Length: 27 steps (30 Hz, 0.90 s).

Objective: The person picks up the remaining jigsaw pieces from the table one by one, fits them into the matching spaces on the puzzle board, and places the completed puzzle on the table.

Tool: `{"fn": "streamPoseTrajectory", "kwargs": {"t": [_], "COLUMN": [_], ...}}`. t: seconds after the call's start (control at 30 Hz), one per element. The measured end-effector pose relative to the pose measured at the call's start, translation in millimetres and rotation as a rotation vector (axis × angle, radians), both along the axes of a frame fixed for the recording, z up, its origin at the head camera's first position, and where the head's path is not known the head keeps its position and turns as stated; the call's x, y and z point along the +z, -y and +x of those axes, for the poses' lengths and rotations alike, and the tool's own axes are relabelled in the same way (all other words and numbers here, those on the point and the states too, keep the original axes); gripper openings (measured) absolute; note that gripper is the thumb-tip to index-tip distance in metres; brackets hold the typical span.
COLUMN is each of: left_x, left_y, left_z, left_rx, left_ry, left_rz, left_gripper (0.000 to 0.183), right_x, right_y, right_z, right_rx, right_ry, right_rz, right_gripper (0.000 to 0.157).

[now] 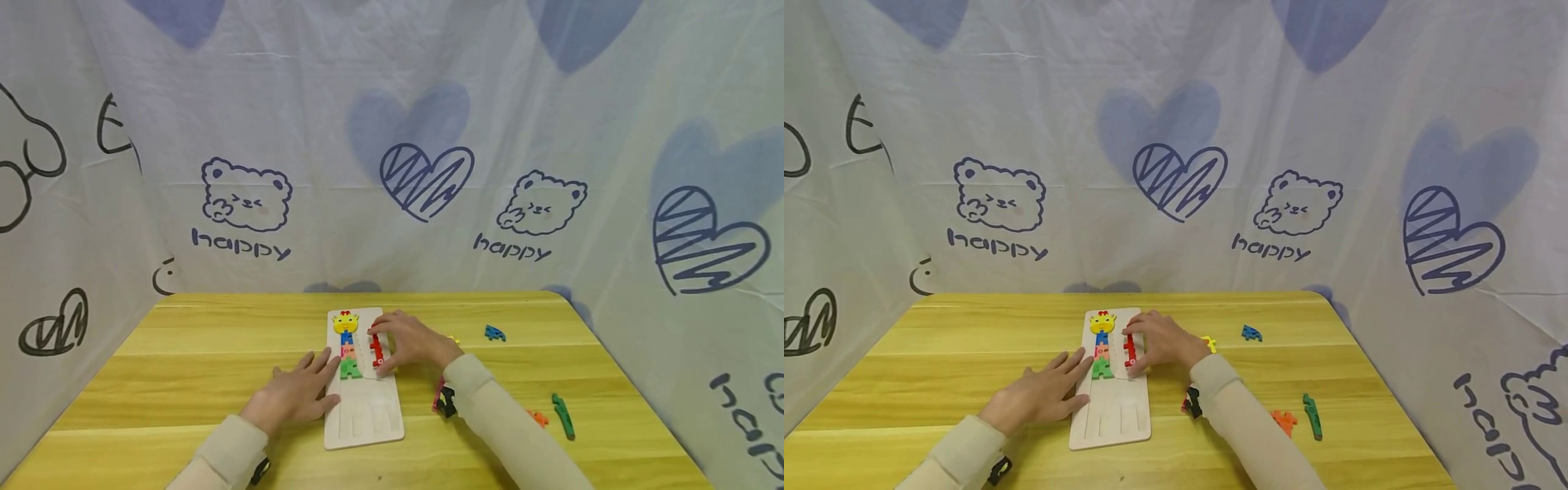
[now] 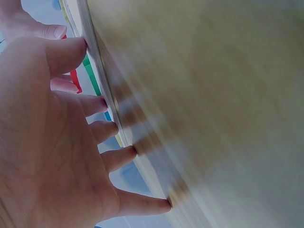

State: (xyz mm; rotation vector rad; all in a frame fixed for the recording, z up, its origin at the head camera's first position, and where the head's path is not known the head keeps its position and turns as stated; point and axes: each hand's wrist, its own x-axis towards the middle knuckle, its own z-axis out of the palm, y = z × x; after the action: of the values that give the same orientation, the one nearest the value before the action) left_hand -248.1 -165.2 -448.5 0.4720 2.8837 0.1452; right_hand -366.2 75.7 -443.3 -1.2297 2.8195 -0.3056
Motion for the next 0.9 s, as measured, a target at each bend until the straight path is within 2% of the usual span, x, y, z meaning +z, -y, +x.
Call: {"fn": "streamPoseTrajectory", "kwargs": {"t": [0.23, 0.6, 0.9], "left_x": [0.5, -1.5, -3.2], "left_y": [1.2, 2.0, 1.8], "left_z": [-0.2, -1.5, -3.3], "left_rx": [-0.002, -0.004, 0.001], "left_ry": [-0.004, 0.004, -0.001], "left_rz": [-0.001, -0.013, -0.007], "left_gripper": [0.069, 0.07, 0.071], "right_x": [2.4, 1.9, 0.6], "right_y": [5.8, 13.8, 20.7], "right_z": [-0.8, -1.2, -3.1], "right_rx": [0.031, 0.027, 0.045], "right_ry": [-0.027, 0.019, 0.004], "right_rz": [0.015, 0.011, 0.036], "right_gripper": [0.084, 0.084, 0.083]}}
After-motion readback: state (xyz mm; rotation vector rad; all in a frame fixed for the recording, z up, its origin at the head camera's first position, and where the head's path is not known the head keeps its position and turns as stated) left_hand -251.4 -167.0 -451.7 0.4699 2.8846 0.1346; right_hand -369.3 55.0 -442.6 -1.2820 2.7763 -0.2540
